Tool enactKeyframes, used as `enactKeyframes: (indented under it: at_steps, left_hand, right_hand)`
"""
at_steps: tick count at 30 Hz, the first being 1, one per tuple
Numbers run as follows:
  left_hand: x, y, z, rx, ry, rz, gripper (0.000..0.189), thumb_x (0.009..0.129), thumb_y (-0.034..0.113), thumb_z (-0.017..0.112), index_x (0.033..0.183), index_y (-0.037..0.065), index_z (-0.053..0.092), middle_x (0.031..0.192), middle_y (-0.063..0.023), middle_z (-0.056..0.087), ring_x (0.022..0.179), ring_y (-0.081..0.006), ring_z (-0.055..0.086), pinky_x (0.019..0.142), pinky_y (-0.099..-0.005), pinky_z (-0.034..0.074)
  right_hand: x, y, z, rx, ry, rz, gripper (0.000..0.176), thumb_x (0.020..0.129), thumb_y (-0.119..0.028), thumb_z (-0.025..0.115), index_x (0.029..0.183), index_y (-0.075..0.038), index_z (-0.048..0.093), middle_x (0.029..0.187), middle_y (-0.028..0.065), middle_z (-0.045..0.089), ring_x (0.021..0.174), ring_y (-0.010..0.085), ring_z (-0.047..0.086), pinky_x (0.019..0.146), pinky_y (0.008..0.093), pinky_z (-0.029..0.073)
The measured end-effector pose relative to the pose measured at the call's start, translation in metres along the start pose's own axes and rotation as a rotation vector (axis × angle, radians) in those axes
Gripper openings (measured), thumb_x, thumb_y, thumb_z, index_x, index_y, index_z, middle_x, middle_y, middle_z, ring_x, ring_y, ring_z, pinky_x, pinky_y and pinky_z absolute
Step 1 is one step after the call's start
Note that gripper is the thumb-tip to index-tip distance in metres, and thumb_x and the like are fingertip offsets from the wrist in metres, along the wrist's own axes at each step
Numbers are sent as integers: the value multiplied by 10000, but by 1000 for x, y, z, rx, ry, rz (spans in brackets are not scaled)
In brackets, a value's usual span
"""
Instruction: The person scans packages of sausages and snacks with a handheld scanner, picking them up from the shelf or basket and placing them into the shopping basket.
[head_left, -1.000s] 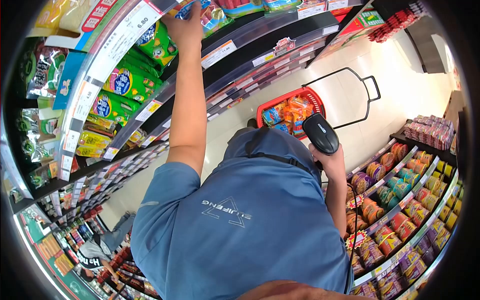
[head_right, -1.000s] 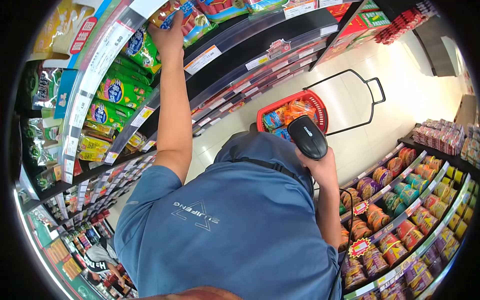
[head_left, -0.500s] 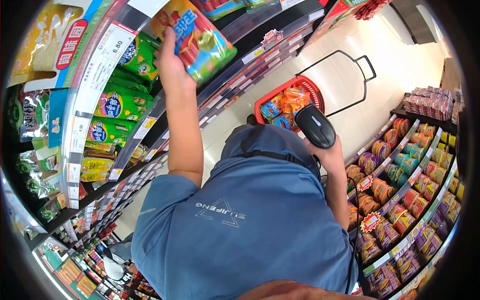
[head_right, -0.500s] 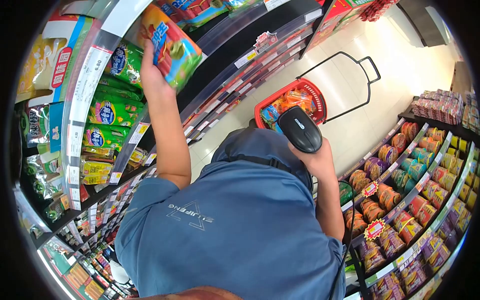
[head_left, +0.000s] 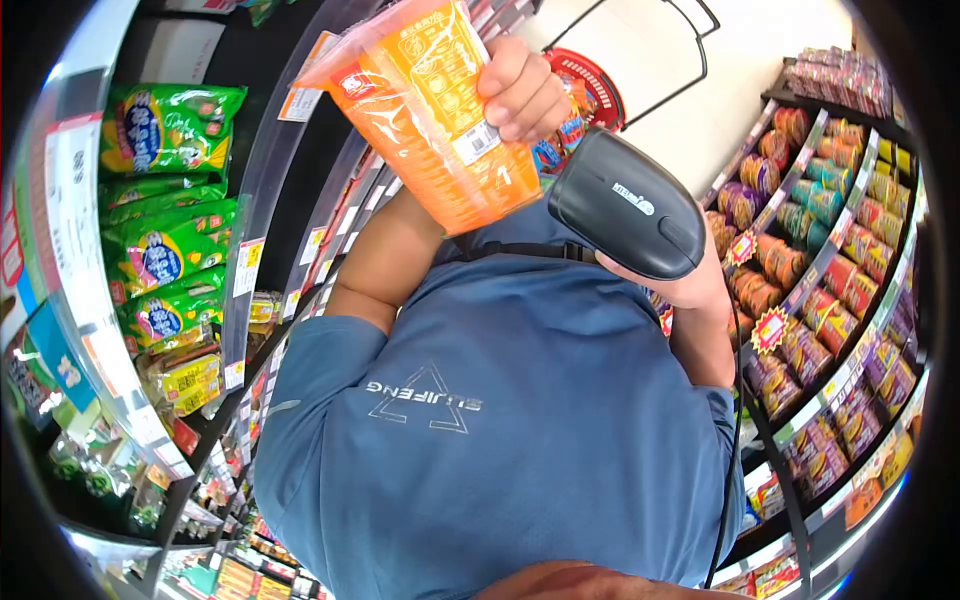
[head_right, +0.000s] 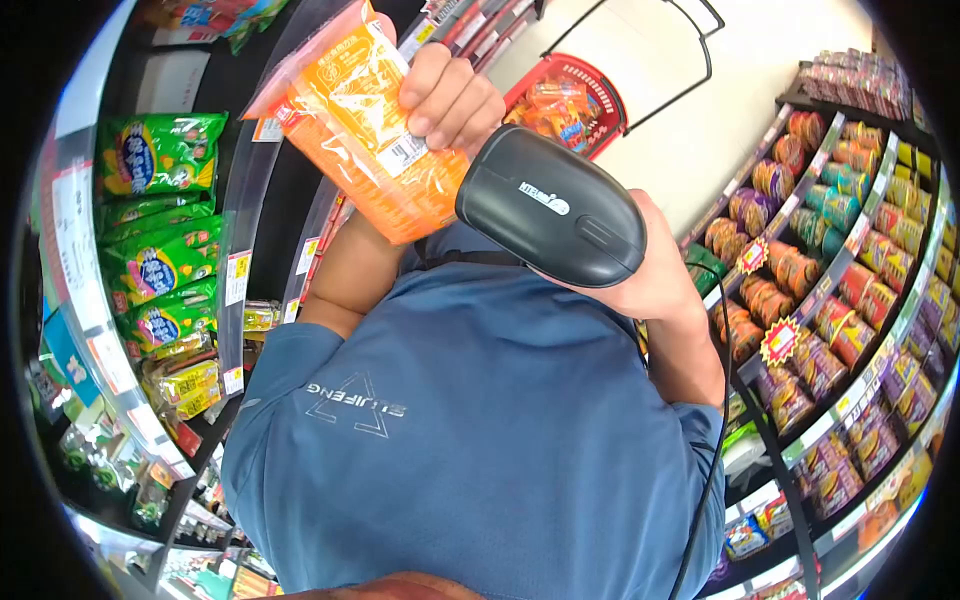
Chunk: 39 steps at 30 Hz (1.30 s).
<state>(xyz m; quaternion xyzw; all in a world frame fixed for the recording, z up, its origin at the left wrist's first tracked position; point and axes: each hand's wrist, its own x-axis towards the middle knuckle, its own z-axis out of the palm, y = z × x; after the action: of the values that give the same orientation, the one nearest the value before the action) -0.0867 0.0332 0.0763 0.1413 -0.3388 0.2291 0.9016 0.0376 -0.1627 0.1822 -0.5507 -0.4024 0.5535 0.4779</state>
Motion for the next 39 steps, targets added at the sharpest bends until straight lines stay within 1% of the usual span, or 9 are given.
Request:
enactKeyframes:
  at_steps: [13, 15, 19, 28, 31, 33, 36, 37, 39]
  left_hand:
    - [-66, -29, -67, 10, 238, -122, 237, 985, 245, 519, 776, 133, 514, 679, 0, 560, 636, -150, 553, 613, -278, 436]
    - [-112, -32, -87, 276, 871, -128, 253, 959, 315, 562, 791, 132, 515, 714, -26, 569, 677, -176, 578, 653, -300, 472]
    - [-204, -41, -154, 376, 1430, -354, 657, 930, 681, 373, 1099, 78, 574, 925, -91, 640, 812, -212, 638, 768, -382, 537]
    - [-330, -127, -263, 736, 2015, -513, 476, 1007, 422, 502, 1141, -12, 645, 1021, -109, 684, 839, -144, 610, 789, -328, 516]
    - [-334, -130, -285, 854, 2054, -785, 580, 1014, 495, 417, 1129, -21, 658, 1047, -158, 691, 940, -210, 652, 839, -358, 499]
    - [-252, -103, -250, 643, 2017, -1277, 695, 1006, 567, 326, 1188, -37, 617, 1142, -195, 662, 977, -283, 675, 803, -396, 530]
    - [-224, -93, -220, 788, 1930, -1045, 612, 1008, 512, 341, 1319, 18, 523, 1288, -239, 581, 1194, -351, 558, 969, -452, 436]
    - [-293, -103, -254, 1235, 1716, -1388, 566, 995, 504, 392, 1262, 43, 582, 1221, -216, 629, 1139, -356, 598, 942, -446, 456]
    - [-250, -79, -209, 1285, 1510, -1365, 522, 976, 492, 468, 1175, 41, 639, 1095, -178, 689, 1027, -341, 654, 898, -424, 489]
  right_hand:
    - [-6, 40, -12, 79, 142, 345, 310, 753, -48, 789, 1031, 14, 667, 946, 55, 713, 853, 98, 622, 824, 280, 503]
    - [-5, 62, -24, 35, 142, 507, 297, 769, -57, 772, 1038, 12, 669, 946, 56, 711, 849, 96, 613, 837, 287, 501]
    - [-19, 121, -45, -95, 201, 645, 336, 775, -133, 767, 1065, 8, 672, 888, 59, 704, 816, 99, 605, 797, 295, 501]
    - [-30, 135, -86, -173, 315, 863, 384, 749, -85, 771, 1103, -3, 645, 926, 18, 667, 827, 105, 574, 769, 290, 480]
    - [-30, 140, -101, -120, 332, 903, 371, 746, -107, 780, 1084, -13, 662, 906, 30, 690, 827, 90, 598, 771, 285, 493]
    - [-21, 137, -108, -170, 324, 921, 320, 749, -107, 774, 1031, -10, 658, 837, 17, 657, 740, 77, 563, 680, 276, 479]
    - [-7, 140, -112, -135, 319, 791, 196, 750, -114, 763, 897, -20, 674, 702, -7, 618, 599, 66, 521, 560, 256, 426]
    - [-1, 138, -111, -146, 308, 749, 160, 751, -117, 759, 853, -25, 678, 660, -18, 602, 558, 64, 506, 529, 252, 406]
    - [14, 130, -108, -190, 254, 734, 115, 762, -104, 744, 823, -27, 684, 644, -23, 597, 558, 63, 519, 529, 248, 405]
